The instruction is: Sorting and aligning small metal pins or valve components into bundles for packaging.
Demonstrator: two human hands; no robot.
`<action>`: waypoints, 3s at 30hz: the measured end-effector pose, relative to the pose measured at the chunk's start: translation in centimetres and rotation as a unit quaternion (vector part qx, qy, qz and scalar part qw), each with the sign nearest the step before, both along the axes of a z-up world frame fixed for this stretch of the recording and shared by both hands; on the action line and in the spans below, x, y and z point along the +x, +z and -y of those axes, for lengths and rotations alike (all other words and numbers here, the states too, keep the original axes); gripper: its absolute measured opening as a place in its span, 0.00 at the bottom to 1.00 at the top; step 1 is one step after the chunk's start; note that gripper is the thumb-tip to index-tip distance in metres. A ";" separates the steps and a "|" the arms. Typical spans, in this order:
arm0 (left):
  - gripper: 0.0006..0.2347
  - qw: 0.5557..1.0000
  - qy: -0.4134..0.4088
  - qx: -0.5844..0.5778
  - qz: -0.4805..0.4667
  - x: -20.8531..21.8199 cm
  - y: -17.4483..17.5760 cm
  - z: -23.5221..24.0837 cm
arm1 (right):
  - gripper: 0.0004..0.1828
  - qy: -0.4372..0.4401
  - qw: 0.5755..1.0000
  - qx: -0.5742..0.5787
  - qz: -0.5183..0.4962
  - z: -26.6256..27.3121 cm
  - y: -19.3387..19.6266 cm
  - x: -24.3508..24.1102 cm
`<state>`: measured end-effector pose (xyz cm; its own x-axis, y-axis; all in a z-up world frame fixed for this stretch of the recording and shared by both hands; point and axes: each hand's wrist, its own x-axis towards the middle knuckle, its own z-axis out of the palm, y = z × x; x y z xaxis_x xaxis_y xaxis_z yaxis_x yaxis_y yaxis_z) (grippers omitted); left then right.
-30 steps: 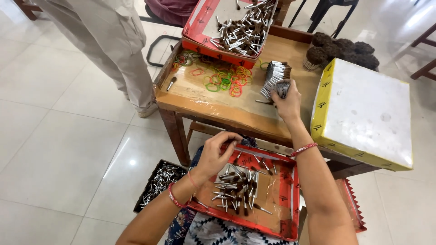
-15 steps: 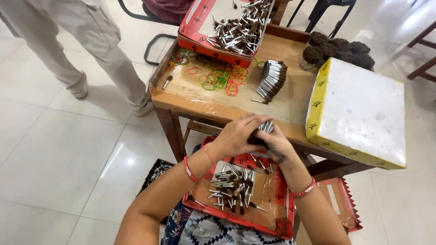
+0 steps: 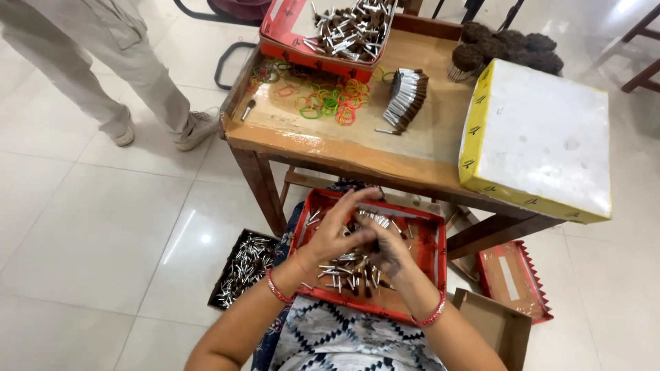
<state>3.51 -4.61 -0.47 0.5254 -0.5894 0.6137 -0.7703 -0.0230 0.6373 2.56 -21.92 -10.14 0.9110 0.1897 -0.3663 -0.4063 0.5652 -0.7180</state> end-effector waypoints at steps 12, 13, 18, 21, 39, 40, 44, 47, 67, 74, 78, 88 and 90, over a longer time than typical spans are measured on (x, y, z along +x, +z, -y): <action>0.17 0.723 0.142 -0.464 -0.493 1.9 -11.0 6.1 | 0.24 -0.215 0.927 0.308 -0.013 -3.2 -5.2 0.9; 0.17 0.719 0.135 -0.471 -0.492 2.4 -11.3 6.1 | 0.25 -0.215 0.923 0.319 -0.002 -3.3 -4.8 0.8; 0.18 0.714 0.127 -0.465 -0.508 3.2 -11.2 6.1 | 0.30 -0.243 0.897 0.370 0.007 -3.7 -3.7 0.2; 0.18 0.722 0.125 -0.447 -0.513 3.4 -11.0 6.1 | 0.25 -0.221 0.912 0.345 0.028 -3.9 -3.8 -0.2; 0.15 0.960 0.248 -0.073 -0.105 -2.0 -5.8 6.6 | 0.29 -0.219 0.948 0.229 -0.017 -3.4 -3.5 -1.9; 0.16 0.962 0.227 -0.069 -0.135 -2.7 -6.3 7.1 | 0.30 -0.202 0.966 0.126 0.105 -2.9 -3.4 -1.8; 0.19 0.953 0.243 -0.073 -0.168 -1.2 -6.9 7.1 | 0.34 -0.192 0.965 0.004 0.179 -2.2 -7.0 -1.6; 0.19 0.944 0.252 -0.075 -0.198 -3.3 -7.1 7.8 | 0.36 -0.166 0.980 0.106 0.007 -2.1 -5.5 -1.1; 0.19 0.927 0.258 -0.071 -0.264 -0.3 -12.4 8.3 | 0.39 -0.135 0.989 -0.022 0.059 -0.9 -8.2 -0.5; 0.19 0.916 0.275 -0.070 -0.284 -0.8 -9.8 8.0 | 0.36 -0.153 0.987 0.035 0.043 -1.7 -5.2 -1.0; 0.19 0.921 0.323 -0.067 -0.208 0.9 -12.3 8.7 | 0.37 -0.154 0.986 0.048 -0.041 -0.6 -6.2 -0.7; 0.19 0.914 0.251 -0.092 -0.304 -1.3 -9.8 8.3 | 0.38 -0.140 0.988 0.007 0.071 -0.3 -7.0 -1.3; 0.19 0.913 0.253 -0.100 -0.304 -0.9 -10.8 8.5 | 0.38 -0.181 0.981 -0.031 0.063 -1.0 -6.1 -1.5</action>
<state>2.60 -13.08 -11.25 0.9789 -0.0848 0.1859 -0.1949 -0.1147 0.9741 1.05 -20.93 -16.24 0.9535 -0.1738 -0.2462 -0.0919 0.6103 -0.7868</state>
